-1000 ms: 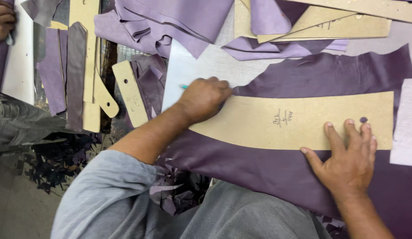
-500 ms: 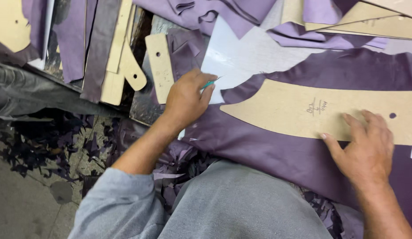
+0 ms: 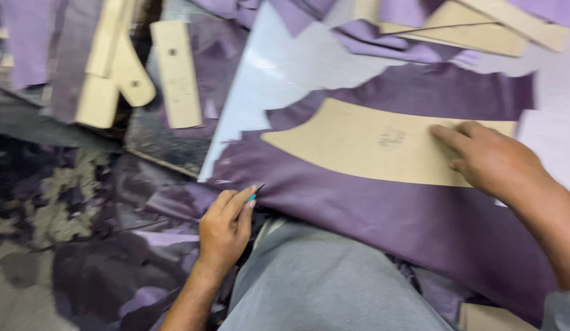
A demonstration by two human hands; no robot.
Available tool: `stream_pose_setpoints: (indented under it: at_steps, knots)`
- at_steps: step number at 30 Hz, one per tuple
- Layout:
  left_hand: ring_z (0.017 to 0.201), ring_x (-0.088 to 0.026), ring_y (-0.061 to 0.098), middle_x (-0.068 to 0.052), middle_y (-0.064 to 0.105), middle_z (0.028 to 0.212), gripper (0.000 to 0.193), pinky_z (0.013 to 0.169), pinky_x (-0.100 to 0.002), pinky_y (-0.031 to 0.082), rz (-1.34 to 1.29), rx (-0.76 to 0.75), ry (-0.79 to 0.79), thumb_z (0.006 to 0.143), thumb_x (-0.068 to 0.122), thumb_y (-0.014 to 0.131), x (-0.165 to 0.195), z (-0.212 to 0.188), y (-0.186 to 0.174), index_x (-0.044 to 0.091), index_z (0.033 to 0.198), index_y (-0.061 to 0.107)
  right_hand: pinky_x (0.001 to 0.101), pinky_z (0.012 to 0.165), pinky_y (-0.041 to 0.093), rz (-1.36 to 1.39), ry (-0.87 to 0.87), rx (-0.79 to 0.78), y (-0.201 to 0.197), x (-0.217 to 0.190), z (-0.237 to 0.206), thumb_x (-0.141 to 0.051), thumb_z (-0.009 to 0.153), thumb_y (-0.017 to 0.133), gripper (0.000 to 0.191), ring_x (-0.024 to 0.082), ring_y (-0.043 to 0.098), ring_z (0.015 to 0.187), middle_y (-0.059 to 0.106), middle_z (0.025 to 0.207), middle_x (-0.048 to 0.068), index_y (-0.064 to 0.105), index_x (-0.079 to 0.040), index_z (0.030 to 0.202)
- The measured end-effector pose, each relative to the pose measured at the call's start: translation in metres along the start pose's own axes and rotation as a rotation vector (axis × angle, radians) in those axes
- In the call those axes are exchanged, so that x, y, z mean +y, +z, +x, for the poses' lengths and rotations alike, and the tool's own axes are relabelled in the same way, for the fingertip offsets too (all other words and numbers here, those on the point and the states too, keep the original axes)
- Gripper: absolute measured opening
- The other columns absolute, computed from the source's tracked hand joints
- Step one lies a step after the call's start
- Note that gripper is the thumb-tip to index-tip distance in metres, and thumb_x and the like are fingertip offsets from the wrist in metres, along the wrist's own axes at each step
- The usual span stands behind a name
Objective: The person places a cardboard pattern on a large sheet of purple fabric, aligns it, and cuts along the pattern's edge using a utility knife. The person repeats this process with different pattern pieces, smoothing the fabric and adjusting the pattern before each cut.
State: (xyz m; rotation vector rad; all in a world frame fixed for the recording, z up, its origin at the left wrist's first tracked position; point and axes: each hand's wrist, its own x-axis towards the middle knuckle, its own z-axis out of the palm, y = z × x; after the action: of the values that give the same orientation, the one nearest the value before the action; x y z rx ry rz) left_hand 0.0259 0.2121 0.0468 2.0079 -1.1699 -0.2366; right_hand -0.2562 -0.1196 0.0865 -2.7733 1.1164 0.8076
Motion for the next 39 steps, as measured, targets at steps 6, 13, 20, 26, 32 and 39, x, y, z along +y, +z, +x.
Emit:
stream_pose_setpoints:
  at_steps: [6, 13, 20, 26, 32, 39]
  knots:
    - [0.077, -0.029, 0.065, -0.009, 0.066, 0.088, 0.026, 0.066, -0.041, 0.053, 0.026, -0.094, 0.333, 0.087, 0.006, 0.074, 0.097, -0.002, 0.12, 0.009, 0.113, 0.073, 0.0458, 0.079, 0.058, -0.057, -0.384, 0.082, 0.016, 0.07, 0.024, -0.008, 0.088, 0.065, 0.085, 0.036, 0.07, 0.096, 0.06, 0.129, 0.018, 0.034, -0.046, 0.157]
    - [0.085, -0.025, 0.064, -0.006, 0.061, 0.092, 0.023, 0.071, -0.04, 0.052, 0.026, -0.221, 0.634, 0.087, 0.01, 0.068, 0.194, 0.012, 0.274, 0.008, 0.11, 0.069, 0.0458, 0.078, 0.056, -0.068, -0.412, 0.043, 0.012, 0.081, 0.034, -0.014, 0.07, 0.086, 0.108, 0.031, 0.069, 0.1, 0.067, 0.11, 0.01, 0.032, -0.051, 0.157]
    - [0.089, -0.02, 0.062, -0.003, 0.06, 0.096, 0.045, 0.07, -0.036, 0.053, 0.216, -0.286, 0.729, 0.085, 0.014, 0.061, 0.233, 0.01, 0.333, 0.009, 0.129, 0.068, 0.0454, 0.073, 0.057, 0.005, -0.477, 0.113, 0.018, 0.094, 0.029, -0.021, 0.087, 0.072, 0.08, 0.031, 0.072, 0.091, 0.07, 0.102, 0.01, 0.038, -0.046, 0.156]
    - [0.089, -0.02, 0.063, -0.003, 0.059, 0.095, 0.041, 0.067, -0.038, 0.054, 0.326, -0.311, 0.674, 0.09, 0.019, 0.061, 0.241, 0.005, 0.353, 0.008, 0.128, 0.068, 0.0456, 0.062, 0.056, 0.017, -0.553, 0.306, 0.043, 0.104, 0.049, -0.022, 0.095, 0.063, 0.063, 0.032, 0.072, 0.083, 0.071, 0.094, 0.011, 0.045, -0.041, 0.153]
    - [0.092, -0.02, 0.064, -0.002, 0.061, 0.102, 0.036, 0.066, -0.039, 0.055, 0.353, -0.323, 0.695, 0.091, 0.023, 0.059, 0.214, 0.012, 0.33, 0.011, 0.123, 0.068, 0.0421, 0.062, 0.057, -0.149, -0.498, 0.151, 0.028, 0.084, 0.053, -0.014, 0.088, 0.067, 0.087, 0.029, 0.073, 0.077, 0.07, 0.092, 0.01, 0.033, -0.045, 0.162]
    - [0.094, -0.019, 0.064, 0.001, 0.062, 0.103, 0.036, 0.067, -0.036, 0.055, 0.402, -0.409, 0.715, 0.091, 0.024, 0.057, 0.14, 0.039, 0.241, 0.015, 0.124, 0.069, 0.0354, 0.067, 0.059, -0.26, -0.399, 0.063, 0.006, 0.066, 0.037, -0.022, 0.076, 0.08, 0.108, 0.022, 0.073, 0.08, 0.067, 0.097, 0.005, 0.025, -0.045, 0.166]
